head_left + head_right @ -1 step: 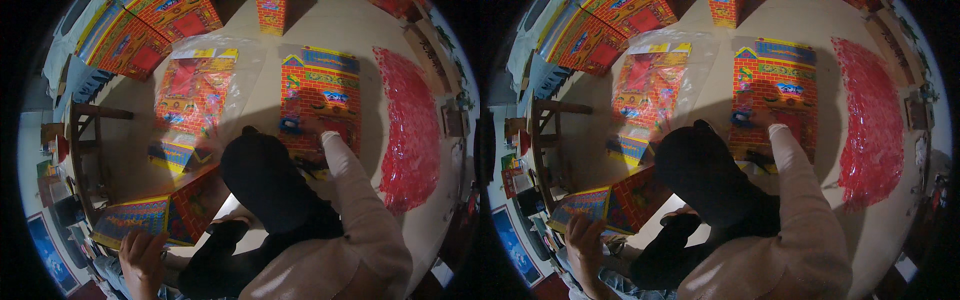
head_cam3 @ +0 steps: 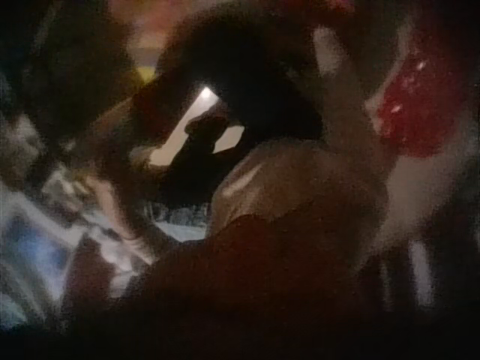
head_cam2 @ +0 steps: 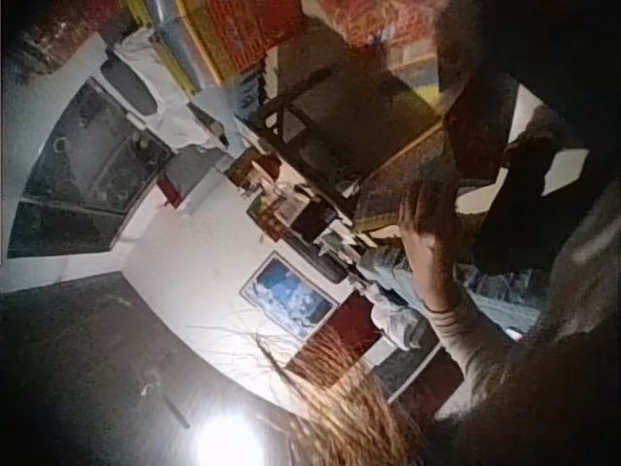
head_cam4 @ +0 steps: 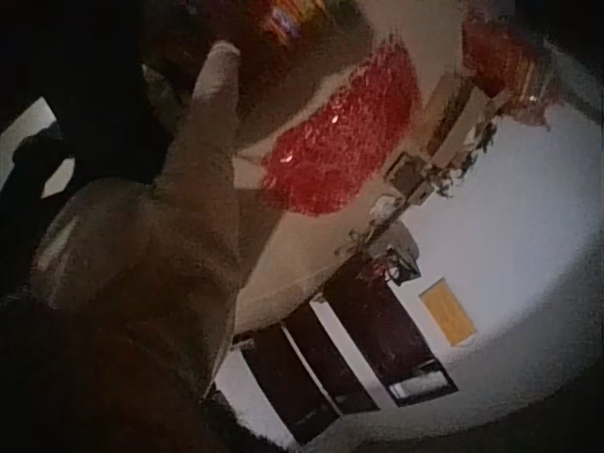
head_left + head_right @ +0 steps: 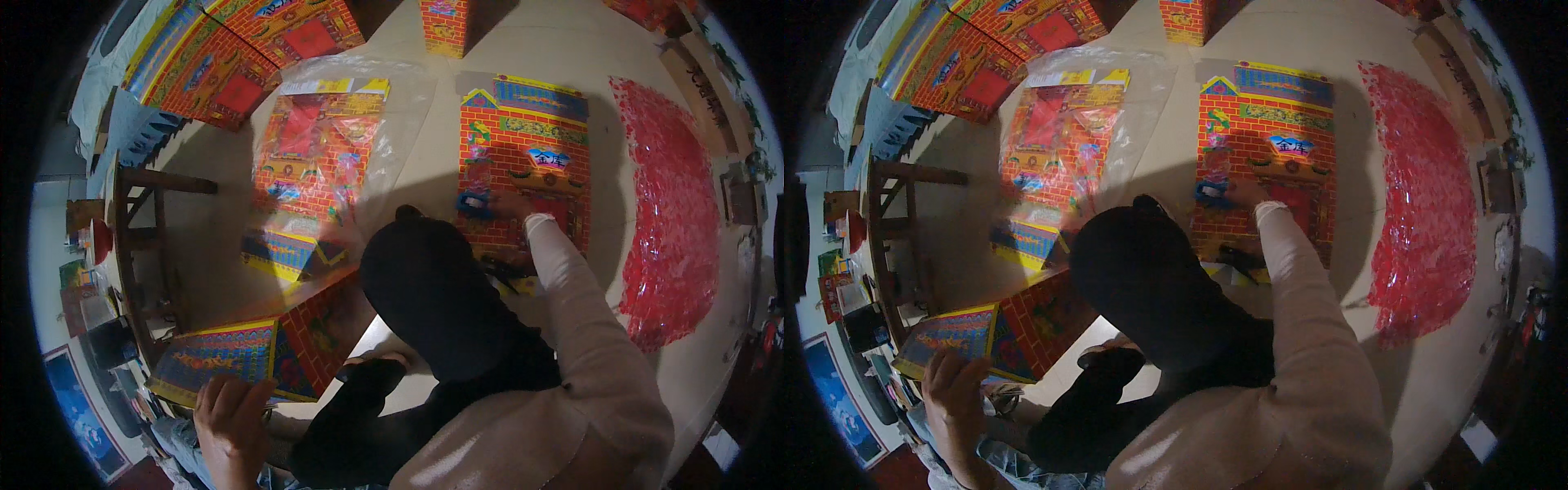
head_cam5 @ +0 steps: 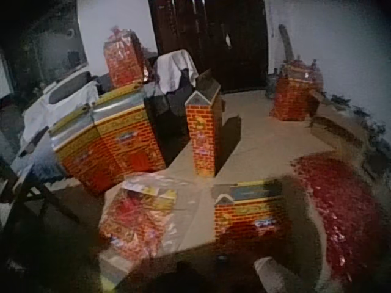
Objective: The person sits on the floor and assembles a colorful printed cardboard box. They fold the flaps, align the edges, and secure the seams with tape. The person repeats this process for multiple boxes, stacking the finished ones nearby.
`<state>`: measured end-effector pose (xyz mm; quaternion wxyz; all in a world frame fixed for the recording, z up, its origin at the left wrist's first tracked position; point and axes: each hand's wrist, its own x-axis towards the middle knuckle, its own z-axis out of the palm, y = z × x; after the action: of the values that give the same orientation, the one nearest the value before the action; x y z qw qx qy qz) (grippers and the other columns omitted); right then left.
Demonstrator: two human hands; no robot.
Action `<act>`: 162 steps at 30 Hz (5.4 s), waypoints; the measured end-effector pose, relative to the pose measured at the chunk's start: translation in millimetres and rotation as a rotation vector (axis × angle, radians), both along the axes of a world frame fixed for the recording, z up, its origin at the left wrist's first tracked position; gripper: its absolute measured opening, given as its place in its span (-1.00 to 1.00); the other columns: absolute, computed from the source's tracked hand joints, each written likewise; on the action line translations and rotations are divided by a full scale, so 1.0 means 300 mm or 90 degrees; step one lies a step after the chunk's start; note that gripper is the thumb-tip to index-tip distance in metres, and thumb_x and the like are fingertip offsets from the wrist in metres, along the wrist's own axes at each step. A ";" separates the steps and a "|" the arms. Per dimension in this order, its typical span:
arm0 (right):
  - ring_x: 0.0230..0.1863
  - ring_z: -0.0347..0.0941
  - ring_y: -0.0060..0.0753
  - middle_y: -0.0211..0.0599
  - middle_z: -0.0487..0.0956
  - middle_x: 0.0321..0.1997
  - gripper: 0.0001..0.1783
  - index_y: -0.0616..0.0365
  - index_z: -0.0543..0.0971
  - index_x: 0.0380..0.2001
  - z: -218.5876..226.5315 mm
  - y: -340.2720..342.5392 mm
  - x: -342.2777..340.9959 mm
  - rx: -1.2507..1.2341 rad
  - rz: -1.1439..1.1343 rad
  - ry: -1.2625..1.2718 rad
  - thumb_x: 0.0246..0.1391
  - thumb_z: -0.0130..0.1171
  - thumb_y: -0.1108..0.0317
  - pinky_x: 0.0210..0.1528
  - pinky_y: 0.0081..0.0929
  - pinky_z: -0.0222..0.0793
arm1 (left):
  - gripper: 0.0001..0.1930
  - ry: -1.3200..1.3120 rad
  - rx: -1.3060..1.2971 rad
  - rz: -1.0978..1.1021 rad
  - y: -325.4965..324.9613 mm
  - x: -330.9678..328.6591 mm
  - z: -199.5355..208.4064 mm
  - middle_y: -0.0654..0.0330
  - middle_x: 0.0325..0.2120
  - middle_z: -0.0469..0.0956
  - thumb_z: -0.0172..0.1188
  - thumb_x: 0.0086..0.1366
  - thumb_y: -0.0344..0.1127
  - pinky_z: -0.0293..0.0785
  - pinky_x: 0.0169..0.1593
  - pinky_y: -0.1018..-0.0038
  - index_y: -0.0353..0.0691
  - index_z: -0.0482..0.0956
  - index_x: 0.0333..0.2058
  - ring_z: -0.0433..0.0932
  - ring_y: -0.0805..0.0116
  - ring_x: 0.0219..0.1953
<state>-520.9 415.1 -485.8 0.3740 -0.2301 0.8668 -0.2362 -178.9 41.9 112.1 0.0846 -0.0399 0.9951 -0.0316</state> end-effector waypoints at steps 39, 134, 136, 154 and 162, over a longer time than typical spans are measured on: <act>-0.08 0.57 -0.46 -0.28 0.65 -0.14 -0.90 0.19 0.62 -0.17 0.774 -0.384 -0.011 -0.488 -0.075 0.094 0.37 0.18 0.41 0.01 -0.45 0.49 | -0.69 0.024 0.039 -0.082 -0.005 -0.028 0.001 0.17 -0.35 0.51 0.27 0.00 -0.46 0.58 -0.09 0.26 -0.25 0.68 -0.20 0.60 0.15 -0.14; 0.01 0.62 -0.10 -0.15 0.63 -0.07 -0.63 0.07 0.57 0.04 1.572 -0.918 0.337 -0.589 0.353 0.122 0.18 0.35 0.32 0.02 -0.20 0.54 | -0.66 0.104 0.053 -0.110 -0.024 -0.002 -0.017 0.17 -0.38 0.54 0.28 -0.11 -0.45 0.58 -0.13 0.22 -0.27 0.71 -0.25 0.60 0.12 -0.22; -0.13 0.60 -0.34 -0.25 0.64 -0.18 -0.69 0.12 0.60 0.00 1.417 -0.877 0.220 -0.620 0.140 0.068 0.24 0.32 0.28 -0.03 -0.35 0.53 | -0.69 0.108 0.062 -0.100 -0.012 0.003 -0.024 0.15 -0.40 0.53 0.26 -0.09 -0.48 0.56 -0.16 0.21 -0.27 0.71 -0.27 0.59 0.09 -0.25; 0.05 0.65 -0.13 -0.10 0.71 0.05 -0.50 0.08 0.67 0.08 0.114 -0.104 0.113 -0.121 -0.134 -0.074 0.06 0.34 0.16 0.17 -0.20 0.52 | -0.71 0.077 0.025 -0.041 -0.004 -0.043 -0.028 0.11 -0.40 0.52 0.29 -0.10 -0.57 0.55 -0.15 0.16 -0.30 0.70 -0.30 0.59 0.08 -0.23; -0.11 0.65 -0.15 -0.18 0.71 -0.13 -0.64 0.07 0.70 -0.04 0.049 -0.055 0.058 0.126 0.131 0.073 0.17 0.32 0.14 -0.02 -0.18 0.57 | -0.74 0.076 0.045 -0.022 0.006 -0.053 -0.020 0.09 -0.40 0.54 0.30 -0.08 -0.56 0.55 -0.16 0.15 -0.31 0.71 -0.32 0.59 0.04 -0.23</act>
<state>-503.5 398.6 -471.3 0.3669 -0.2931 0.8776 -0.0962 -194.9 43.6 106.0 0.0263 -0.0212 0.9994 0.0043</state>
